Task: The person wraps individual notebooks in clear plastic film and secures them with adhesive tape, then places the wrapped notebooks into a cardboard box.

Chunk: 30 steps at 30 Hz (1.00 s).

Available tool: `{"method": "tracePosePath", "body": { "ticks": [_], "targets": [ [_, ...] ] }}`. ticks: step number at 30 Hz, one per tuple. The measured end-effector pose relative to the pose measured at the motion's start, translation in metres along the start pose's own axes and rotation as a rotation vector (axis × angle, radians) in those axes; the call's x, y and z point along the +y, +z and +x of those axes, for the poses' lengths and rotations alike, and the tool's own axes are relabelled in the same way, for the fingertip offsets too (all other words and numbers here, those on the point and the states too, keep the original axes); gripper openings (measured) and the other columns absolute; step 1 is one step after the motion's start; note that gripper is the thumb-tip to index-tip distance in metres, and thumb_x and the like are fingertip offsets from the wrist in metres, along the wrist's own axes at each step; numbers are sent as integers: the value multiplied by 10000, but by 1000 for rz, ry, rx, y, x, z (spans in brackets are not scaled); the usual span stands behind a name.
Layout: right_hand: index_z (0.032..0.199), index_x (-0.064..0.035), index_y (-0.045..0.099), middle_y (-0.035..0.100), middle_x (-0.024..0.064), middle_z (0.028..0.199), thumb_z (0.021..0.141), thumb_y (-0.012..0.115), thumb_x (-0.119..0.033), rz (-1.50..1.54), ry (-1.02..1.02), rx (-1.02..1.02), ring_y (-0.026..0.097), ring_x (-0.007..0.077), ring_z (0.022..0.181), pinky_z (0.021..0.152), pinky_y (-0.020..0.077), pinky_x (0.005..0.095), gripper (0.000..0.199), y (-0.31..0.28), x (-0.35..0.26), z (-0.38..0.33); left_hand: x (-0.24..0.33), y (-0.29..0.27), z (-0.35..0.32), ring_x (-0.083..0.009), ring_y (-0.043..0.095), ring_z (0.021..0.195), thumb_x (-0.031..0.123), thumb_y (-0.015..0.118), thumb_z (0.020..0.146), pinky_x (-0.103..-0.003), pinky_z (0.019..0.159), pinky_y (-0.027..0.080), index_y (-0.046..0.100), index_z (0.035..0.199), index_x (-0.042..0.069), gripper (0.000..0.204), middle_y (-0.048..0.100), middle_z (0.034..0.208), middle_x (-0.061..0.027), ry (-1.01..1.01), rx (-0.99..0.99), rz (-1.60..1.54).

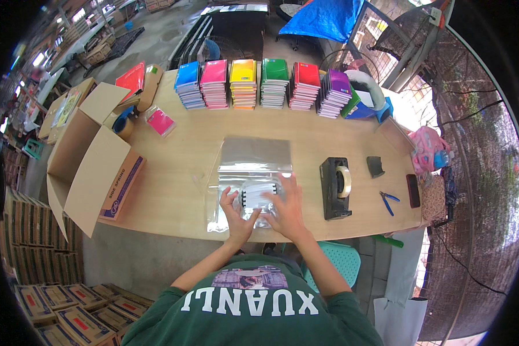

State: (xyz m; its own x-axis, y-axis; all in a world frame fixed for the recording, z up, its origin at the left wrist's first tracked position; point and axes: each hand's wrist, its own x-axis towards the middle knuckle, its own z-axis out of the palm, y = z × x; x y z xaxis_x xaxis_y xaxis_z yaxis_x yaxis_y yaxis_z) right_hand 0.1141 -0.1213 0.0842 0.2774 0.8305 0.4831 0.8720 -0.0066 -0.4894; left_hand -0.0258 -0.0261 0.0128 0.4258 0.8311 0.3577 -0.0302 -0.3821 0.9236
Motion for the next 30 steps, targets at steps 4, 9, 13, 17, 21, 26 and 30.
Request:
{"method": "tracePosePath", "body": {
  "ticks": [4,9,13,17,21,26,30],
  "targets": [
    [995,-32,655,380,232,1468,750,822,-219,191,41,83,319,470,1393,1120,295,554,350,-21,4,18,7,-3,-4,-445,300,1374,-14,744,762,-520,1117,342,499,1237,45,538,217,1467,-224,114,-111,181],
    [870,-49,684,519,193,1317,754,782,-128,-190,248,-13,491,401,1259,1020,419,446,171,-22,11,63,15,-10,0,-426,324,1331,60,779,752,-521,1078,343,600,1244,136,529,296,1413,-214,169,-247,293],
    [950,-69,683,585,142,1232,708,806,-147,-50,84,10,586,344,1123,905,482,410,282,-60,21,87,23,-32,16,-331,411,1180,196,812,722,-478,1008,341,619,1305,193,614,463,1326,-118,436,-361,572],
    [994,-106,681,636,29,1161,751,757,-182,-69,-295,-644,655,257,953,778,529,396,266,-84,4,101,36,-52,48,-293,477,1194,260,779,754,-489,1061,324,553,1364,199,653,530,1283,-64,488,-654,602],
    [1097,-108,660,639,22,1151,773,722,-205,-169,-517,-826,677,250,926,747,553,398,344,-49,44,87,28,-63,73,-274,451,1318,312,751,781,-497,1112,301,444,1445,192,742,493,1387,-87,538,-925,627],
    [989,-93,704,662,12,1112,803,693,-220,-110,-542,-799,679,250,886,739,549,406,226,-51,39,97,28,-70,95,-279,427,1339,359,741,800,-501,1079,347,409,1478,235,765,403,1487,-92,653,-1066,630],
    [1019,-98,699,666,24,1084,808,704,-263,-147,-527,-945,667,262,913,749,537,414,269,-55,41,98,33,-70,106,-294,408,1350,377,750,789,-497,1072,357,379,1497,314,802,345,1532,-101,638,-1122,696]
  ]
}}
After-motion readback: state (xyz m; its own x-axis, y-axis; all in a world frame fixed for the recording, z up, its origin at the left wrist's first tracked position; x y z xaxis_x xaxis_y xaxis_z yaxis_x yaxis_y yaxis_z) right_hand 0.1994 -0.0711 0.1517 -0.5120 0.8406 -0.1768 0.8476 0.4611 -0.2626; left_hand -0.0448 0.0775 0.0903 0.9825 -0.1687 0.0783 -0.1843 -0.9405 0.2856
